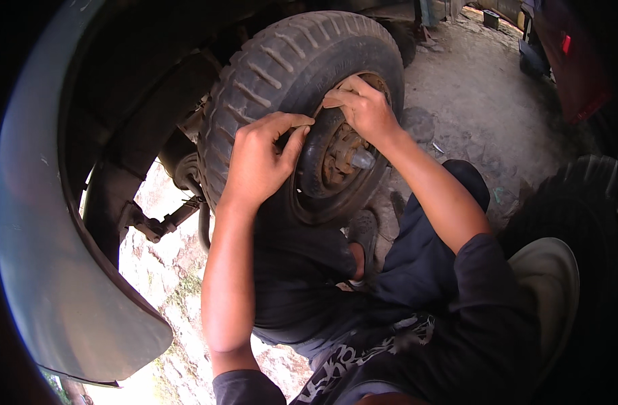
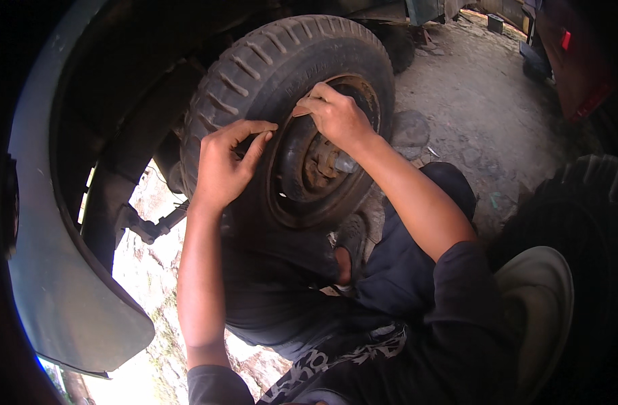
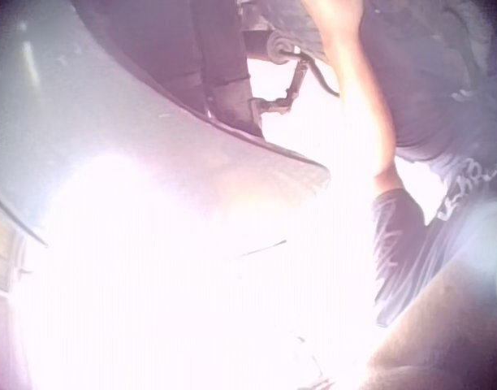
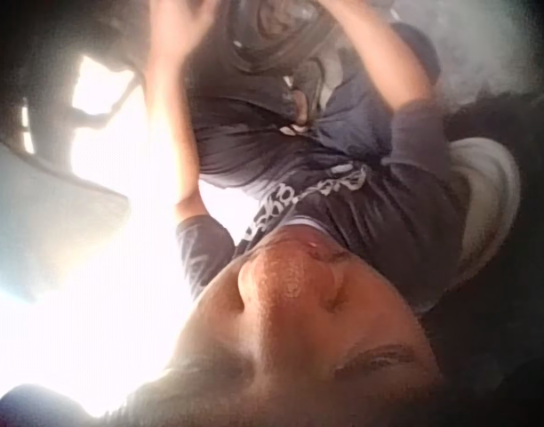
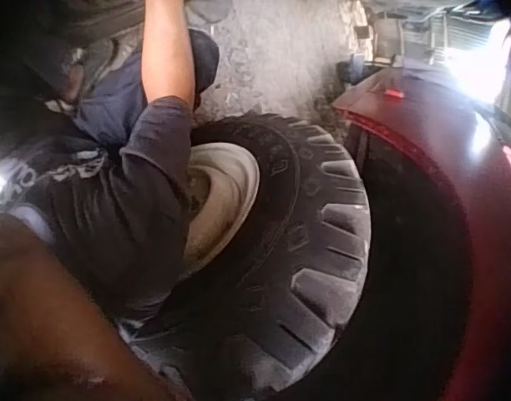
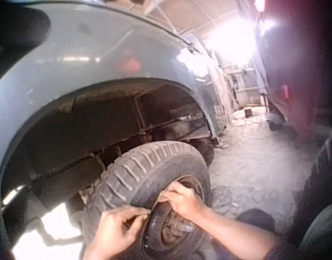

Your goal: The person is working on a vehicle tire, using a tool to adjust the wheel hub and inserting small metal clips into the tire rim. The person is sitting on the ground under the vehicle.

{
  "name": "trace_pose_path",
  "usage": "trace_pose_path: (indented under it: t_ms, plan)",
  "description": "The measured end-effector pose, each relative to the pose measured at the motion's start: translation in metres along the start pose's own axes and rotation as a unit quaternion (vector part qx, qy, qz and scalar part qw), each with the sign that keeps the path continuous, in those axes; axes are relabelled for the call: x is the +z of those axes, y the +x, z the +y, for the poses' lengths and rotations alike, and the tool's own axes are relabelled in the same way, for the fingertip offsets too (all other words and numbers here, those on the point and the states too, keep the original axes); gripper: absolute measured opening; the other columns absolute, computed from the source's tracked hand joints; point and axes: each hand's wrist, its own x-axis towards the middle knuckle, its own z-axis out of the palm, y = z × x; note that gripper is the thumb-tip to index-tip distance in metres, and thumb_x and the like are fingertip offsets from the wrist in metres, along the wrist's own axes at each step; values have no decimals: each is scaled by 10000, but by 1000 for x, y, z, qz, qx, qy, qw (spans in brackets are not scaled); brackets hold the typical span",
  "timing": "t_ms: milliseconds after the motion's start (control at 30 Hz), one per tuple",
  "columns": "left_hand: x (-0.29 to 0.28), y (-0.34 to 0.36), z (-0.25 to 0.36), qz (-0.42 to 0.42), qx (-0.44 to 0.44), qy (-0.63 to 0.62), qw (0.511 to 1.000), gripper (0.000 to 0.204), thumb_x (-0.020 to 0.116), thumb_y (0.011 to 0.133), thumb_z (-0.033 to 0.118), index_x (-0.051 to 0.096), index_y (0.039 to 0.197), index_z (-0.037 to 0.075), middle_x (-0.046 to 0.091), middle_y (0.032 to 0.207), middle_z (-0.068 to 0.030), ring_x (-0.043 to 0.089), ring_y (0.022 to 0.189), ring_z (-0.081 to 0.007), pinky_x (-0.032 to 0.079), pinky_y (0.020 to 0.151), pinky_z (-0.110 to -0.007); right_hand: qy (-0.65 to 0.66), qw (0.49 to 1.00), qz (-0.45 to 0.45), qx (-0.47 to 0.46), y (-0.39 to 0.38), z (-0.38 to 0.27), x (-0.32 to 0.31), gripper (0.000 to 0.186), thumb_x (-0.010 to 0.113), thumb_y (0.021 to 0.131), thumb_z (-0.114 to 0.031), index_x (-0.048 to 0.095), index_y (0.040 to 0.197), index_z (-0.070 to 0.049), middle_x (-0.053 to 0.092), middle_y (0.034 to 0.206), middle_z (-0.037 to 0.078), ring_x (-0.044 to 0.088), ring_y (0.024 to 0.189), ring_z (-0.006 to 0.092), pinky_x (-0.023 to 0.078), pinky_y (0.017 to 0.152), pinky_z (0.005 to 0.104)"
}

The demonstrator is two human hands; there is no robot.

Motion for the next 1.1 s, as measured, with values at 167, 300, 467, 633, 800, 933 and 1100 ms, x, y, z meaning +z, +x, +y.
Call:
trace_pose_path:
  t_ms: [167, 300, 467, 633, 800, 933, 1100]
  plan:
    - [0, -2, 0, 5, 5, -16, 1000, 146, 759, 958, 41, 822, 1090, 43, 811, 1024, -146, 792, 959, -298, 592, 865, -363, 34, 999, -10, 18, -4, -4, 0, 267, 671, 895, 129, 798, 1090, -1, 724, 1004, 100, 800, 936, 257, 652, 807, 369]
    - [-2, 3, 0, 4, 10, -5, 1000, 145, 753, 958, 35, 819, 1087, 39, 810, 1027, -151, 793, 961, -301, 591, 867, -362, 11, 1000, 25, -5, 10, 4, -3, 248, 650, 899, 144, 785, 1069, 25, 730, 989, 92, 810, 925, 232, 648, 799, 361]
    - [-1, 4, -3, 2, 8, -7, 1000, 150, 753, 957, 34, 819, 1092, 36, 811, 1027, -153, 795, 963, -299, 591, 868, -358, 79, 997, -13, -9, 3, 5, 0, 230, 708, 865, 100, 810, 1017, -38, 733, 988, 62, 803, 935, 250, 667, 818, 364]
    - [-2, 3, -2, 3, 1, -4, 1000, 155, 751, 961, 42, 820, 1100, 37, 814, 1032, -149, 797, 970, -293, 592, 872, -357, 66, 998, 2, -12, 3, -4, 6, 229, 725, 866, 89, 810, 1039, -35, 736, 991, 59, 806, 938, 251, 670, 796, 361]
    - [-1, 6, 0, -2, 10, 7, 1000, 154, 754, 960, 42, 822, 1098, 37, 814, 1038, -149, 798, 980, -292, 592, 881, -358, 60, 998, 23, -6, 3, 6, 5, 219, 741, 874, 64, 832, 1021, -71, 734, 986, 67, 797, 897, 262, 670, 787, 368]
    - [-4, 3, -2, -7, 2, 0, 1000, 154, 755, 959, 41, 824, 1096, 38, 816, 1041, -149, 799, 986, -290, 594, 887, -359, 68, 998, -8, -18, 0, -8, 5, 234, 719, 867, 133, 801, 1050, 14, 726, 1010, 114, 800, 928, 266, 666, 822, 356]
    - [-3, 5, -1, -7, 5, 2, 1000, 153, 754, 962, 43, 824, 1097, 40, 820, 1043, -140, 801, 984, -283, 596, 888, -358, 112, 993, 18, 15, 3, 3, 11, 266, 765, 860, 98, 812, 1094, -20, 713, 994, 112, 785, 926, 265, 645, 812, 391]
